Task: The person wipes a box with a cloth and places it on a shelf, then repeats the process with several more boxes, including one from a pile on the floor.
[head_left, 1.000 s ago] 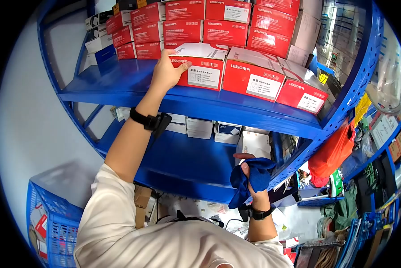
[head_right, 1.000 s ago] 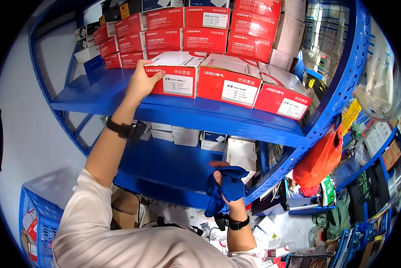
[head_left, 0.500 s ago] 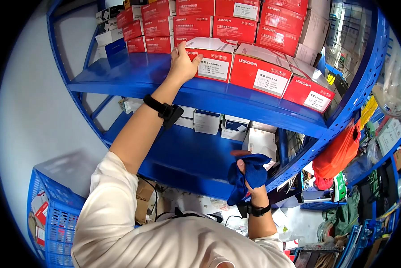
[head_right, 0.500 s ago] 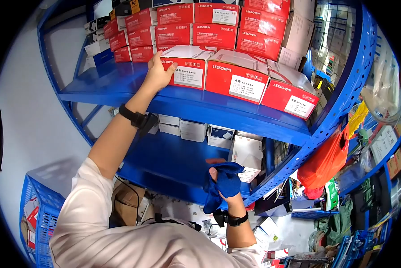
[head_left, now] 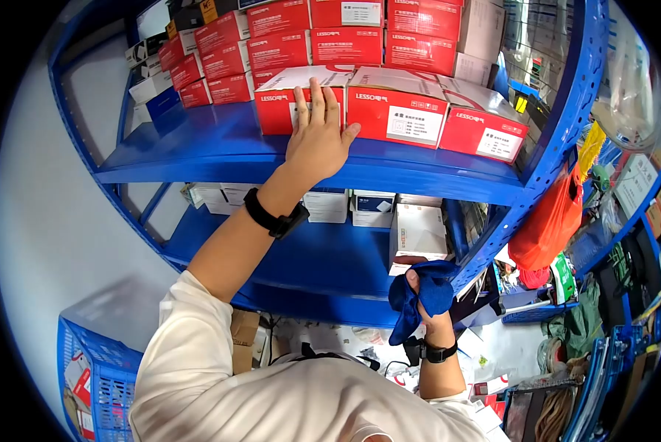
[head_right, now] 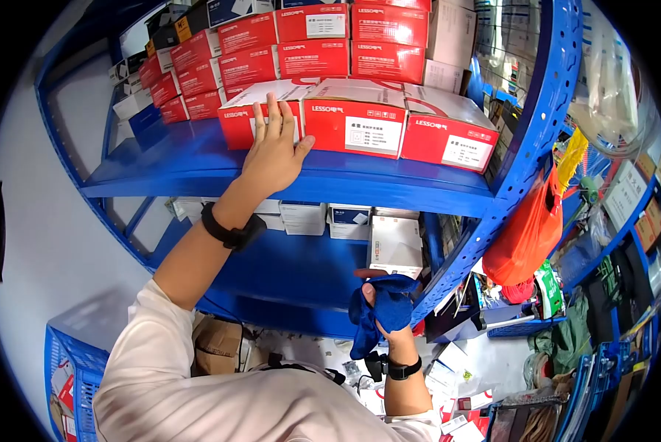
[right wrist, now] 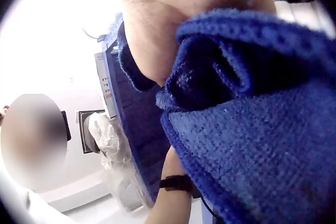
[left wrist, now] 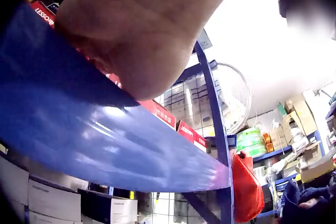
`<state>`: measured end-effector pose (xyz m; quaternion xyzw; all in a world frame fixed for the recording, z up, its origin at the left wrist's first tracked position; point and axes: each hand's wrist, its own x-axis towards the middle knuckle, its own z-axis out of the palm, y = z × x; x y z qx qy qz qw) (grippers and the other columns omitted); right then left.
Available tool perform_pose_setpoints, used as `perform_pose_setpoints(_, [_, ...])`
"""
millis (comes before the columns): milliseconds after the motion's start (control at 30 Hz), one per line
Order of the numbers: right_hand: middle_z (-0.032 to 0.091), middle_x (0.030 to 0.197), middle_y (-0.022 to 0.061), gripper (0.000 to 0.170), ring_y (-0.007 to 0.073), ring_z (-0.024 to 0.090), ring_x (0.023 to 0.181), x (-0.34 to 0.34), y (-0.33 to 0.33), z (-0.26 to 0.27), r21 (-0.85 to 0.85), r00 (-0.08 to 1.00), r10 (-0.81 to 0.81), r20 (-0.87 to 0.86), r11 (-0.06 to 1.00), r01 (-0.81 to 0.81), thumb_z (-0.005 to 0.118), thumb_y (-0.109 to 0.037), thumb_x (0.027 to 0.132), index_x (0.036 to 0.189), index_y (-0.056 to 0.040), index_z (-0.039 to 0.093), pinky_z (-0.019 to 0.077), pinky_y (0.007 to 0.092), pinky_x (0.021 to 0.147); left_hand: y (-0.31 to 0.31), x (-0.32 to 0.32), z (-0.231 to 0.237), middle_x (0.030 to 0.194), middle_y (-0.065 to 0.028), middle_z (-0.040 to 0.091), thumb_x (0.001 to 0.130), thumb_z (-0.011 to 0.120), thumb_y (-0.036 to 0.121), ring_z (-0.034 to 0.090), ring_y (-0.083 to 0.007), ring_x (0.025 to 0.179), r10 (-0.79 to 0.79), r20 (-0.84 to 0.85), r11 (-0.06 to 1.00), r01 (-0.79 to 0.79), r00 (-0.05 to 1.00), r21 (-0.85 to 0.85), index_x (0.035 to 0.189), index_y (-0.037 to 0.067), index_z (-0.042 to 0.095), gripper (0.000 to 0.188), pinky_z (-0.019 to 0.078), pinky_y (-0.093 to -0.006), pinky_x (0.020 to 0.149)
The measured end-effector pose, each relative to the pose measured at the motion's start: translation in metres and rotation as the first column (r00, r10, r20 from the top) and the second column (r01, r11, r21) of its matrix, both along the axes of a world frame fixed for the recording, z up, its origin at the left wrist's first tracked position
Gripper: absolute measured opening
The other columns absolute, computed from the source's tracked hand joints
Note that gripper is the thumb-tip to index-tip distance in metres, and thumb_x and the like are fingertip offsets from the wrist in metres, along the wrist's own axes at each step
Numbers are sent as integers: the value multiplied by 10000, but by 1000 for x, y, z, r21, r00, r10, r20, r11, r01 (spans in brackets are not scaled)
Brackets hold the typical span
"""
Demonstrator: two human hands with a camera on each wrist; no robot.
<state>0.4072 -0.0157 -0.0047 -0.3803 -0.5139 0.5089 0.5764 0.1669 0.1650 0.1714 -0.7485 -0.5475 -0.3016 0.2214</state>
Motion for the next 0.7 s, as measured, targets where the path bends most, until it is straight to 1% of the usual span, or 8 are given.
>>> perform_pose_setpoints(167, [659,826,11,303,97,585,761,8,3,-6,4,1000,-31,-1,1000,31,695,-236,983,1185,-10,705,467,256,722,6,5,-4,1664,-330,-26,1070,431,504,-54,-555,1524,12,21,1000,-12,1000,-29,1593,-65,163,819,239,-562,1227])
perform_pose_setpoints(333, [650,840,4,317,97,578,763,2,8,-4,12,1000,3,31,1000,-3,704,-233,979,1206,-12,693,462,251,721,9,6,4,1668,-318,-43,1068,441,502,-62,-552,1524,10,37,996,-6,999,-94,1599,-43,171,808,288,-559,1210])
perform_pose_setpoints(467, [649,854,11,321,102,577,780,-9,10,-5,1,1000,20,-3,1000,-20,716,-241,971,1200,-18,691,468,260,729,12,5,-3,1681,-288,-35,1060,466,490,-66,-524,1536,-3,59,998,7,998,-61,1609,-21,169,808,298,-553,1207])
perform_pose_setpoints(533, [664,871,24,309,114,588,796,-10,8,0,-30,999,47,-3,998,-47,720,-237,968,1183,-17,693,484,274,737,13,3,-8,1684,-262,110,1019,588,412,43,-499,1550,-92,140,991,76,986,110,1556,4,353,715,315,-547,1199])
perform_pose_setpoints(567, [664,871,24,309,114,588,796,-10,10,-4,-32,999,43,-8,999,-43,720,-237,968,1183,-17,693,484,274,737,16,0,-8,1684,-262,110,1019,588,412,43,-499,1550,-96,135,991,81,986,108,1556,4,353,715,315,-547,1199])
perform_pose_setpoints(633, [669,856,32,284,111,584,773,-9,16,-14,29,996,-8,84,1000,5,693,-206,979,1189,-16,688,485,270,710,13,-7,-5,1615,-234,344,953,698,285,218,-466,1526,-259,211,941,196,943,277,1326,30,596,463,347,-526,1179])
perform_pose_setpoints(667, [671,853,35,243,117,591,763,-5,18,-14,64,989,-52,141,997,43,673,-187,984,1159,-19,694,483,273,702,15,-10,0,1465,-204,548,908,742,191,441,-425,1399,-321,252,895,205,913,397,1011,40,680,193,394,-485,1130])
perform_pose_setpoints(700, [673,850,37,206,123,598,753,-2,22,-10,98,976,-96,198,992,78,652,-167,990,1129,-23,699,482,276,694,11,-17,6,1465,-204,548,908,742,191,441,-425,1399,-321,257,897,205,911,392,1011,40,680,193,394,-485,1130])
